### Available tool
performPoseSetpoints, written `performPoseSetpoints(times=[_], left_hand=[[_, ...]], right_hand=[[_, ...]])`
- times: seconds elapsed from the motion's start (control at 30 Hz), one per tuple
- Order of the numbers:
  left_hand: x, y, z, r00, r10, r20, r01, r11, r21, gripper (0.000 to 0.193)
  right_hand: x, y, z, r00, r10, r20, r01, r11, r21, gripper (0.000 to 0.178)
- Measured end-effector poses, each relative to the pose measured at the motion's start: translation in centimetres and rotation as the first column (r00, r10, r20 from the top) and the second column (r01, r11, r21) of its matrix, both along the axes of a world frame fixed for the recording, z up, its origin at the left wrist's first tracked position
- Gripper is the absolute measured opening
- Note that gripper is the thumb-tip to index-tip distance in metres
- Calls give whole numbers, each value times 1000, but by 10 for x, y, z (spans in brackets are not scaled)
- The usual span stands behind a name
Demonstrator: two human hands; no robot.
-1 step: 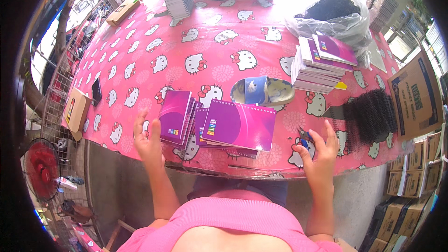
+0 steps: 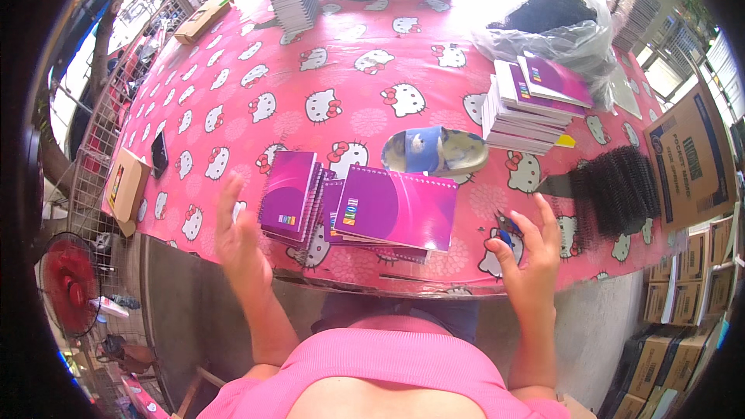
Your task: The person assembles notebooks by threading spiral bindings through pre-punched holes and using a blue tool to crimp the ends of the wire.
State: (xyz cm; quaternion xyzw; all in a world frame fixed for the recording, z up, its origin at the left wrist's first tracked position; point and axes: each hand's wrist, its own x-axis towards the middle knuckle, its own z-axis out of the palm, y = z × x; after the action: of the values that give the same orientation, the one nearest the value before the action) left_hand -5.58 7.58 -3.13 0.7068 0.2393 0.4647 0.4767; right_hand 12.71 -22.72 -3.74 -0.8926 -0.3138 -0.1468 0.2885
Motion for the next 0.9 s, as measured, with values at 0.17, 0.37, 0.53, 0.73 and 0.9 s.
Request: performPoseSetpoints(times=[0.17, 0.37, 0.53, 0.73, 0.9], left_hand=[[9, -81, 99, -18, -811, 584, 917, 219, 332, 72], [17, -99, 94, -332, -793, 511, 902, -109, 417, 75], [14, -75, 96, -218, -841, 495, 908, 12, 420, 81], [12, -50, 56, 714, -569, 408, 582, 806, 106, 92], [35, -58, 32, 955, -277, 106, 289, 948, -132, 87]], right_hand=[[-11, 38, 29, 972, 212, -98, -190, 961, 201, 38], [-1, 38, 10, 928, 236, -290, -132, 932, 337, 46], [2, 66, 1, 551, 392, -737, 12, 879, 477, 48], [12, 58, 8, 557, 411, -722, 66, 845, 531, 21], [0, 59, 32, 713, 544, -443, -59, 676, 735, 24]])
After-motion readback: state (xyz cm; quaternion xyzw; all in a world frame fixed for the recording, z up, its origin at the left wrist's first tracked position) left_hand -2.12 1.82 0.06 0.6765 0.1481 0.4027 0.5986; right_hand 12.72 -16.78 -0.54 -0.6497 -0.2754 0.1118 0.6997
